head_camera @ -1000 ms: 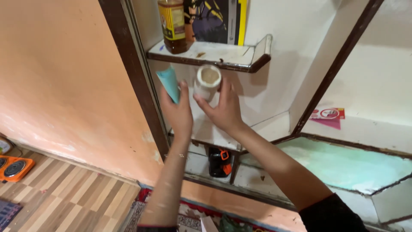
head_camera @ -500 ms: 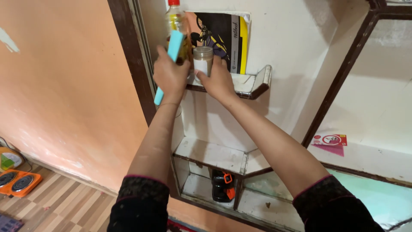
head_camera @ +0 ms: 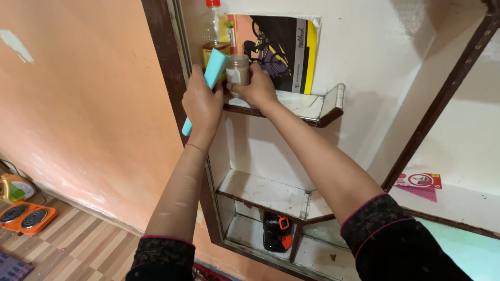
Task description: The person organizes various items in a room, including a red plastic tool, a green cloth, a patterned bag, a pink basket, and a blue cloth. They move these items from the floor and window sill to a shelf and other locations.
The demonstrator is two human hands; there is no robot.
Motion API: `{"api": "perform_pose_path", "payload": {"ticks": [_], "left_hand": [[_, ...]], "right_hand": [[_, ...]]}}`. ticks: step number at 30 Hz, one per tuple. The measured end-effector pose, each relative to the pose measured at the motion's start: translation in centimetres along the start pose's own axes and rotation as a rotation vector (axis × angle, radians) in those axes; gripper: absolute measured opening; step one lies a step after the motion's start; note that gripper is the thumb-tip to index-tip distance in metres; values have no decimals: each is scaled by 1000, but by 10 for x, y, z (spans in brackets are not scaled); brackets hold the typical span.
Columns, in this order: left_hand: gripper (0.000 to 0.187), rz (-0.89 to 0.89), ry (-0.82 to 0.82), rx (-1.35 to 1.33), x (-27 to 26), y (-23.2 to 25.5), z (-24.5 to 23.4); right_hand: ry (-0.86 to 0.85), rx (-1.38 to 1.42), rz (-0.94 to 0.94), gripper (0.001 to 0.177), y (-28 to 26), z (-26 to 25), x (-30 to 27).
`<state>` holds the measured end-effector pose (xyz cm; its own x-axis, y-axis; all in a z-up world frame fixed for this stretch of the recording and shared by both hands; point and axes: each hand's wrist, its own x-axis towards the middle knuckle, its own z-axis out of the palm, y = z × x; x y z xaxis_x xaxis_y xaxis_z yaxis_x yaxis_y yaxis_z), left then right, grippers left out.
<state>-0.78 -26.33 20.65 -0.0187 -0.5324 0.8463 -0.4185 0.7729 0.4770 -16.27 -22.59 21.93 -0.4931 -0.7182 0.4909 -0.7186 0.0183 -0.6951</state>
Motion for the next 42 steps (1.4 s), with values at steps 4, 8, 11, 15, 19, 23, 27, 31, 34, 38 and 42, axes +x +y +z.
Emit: {"api": "perform_pose_path", "payload": {"ticks": [4,8,11,15,19,23,27,31,34,38,42], "left_hand": [[41,-36,-92,-74,-2,5,8],[34,-198,-115,-264,-10,20,11],[17,-273,-76,-690,-23,26,2],[20,-513,-233,-995,-52,52,-20],[27,-729,-315,-1279,-97,67,-19],[31,-776,-311,-1259,-145,91,-13],[46,-772,-282,-1203,-208,103,22],[44,-539,-293,-1141,-255,148,21],[53,-515,-375,-1188,-301,178,40],[66,-520,-489,-1348,-343,232,46],[51,-534,-752,-1413,-338,279,16]], "right_hand": [[1,17,-29,85,32,16,26],[140,98,-149,69,20,5,6],[372,140,-526,39,-15,-12,-59],[262,127,-583,22,-20,-17,-164],[-116,377,-69,42,24,-15,-220],[-97,339,-1,35,56,-32,-251],[-10,53,108,35,58,-79,-290],[99,-275,-78,27,85,-119,-325],[235,-404,-123,18,116,-143,-353],[402,-623,-39,26,140,-194,-386],[600,-729,-260,32,168,-265,-396]]}}
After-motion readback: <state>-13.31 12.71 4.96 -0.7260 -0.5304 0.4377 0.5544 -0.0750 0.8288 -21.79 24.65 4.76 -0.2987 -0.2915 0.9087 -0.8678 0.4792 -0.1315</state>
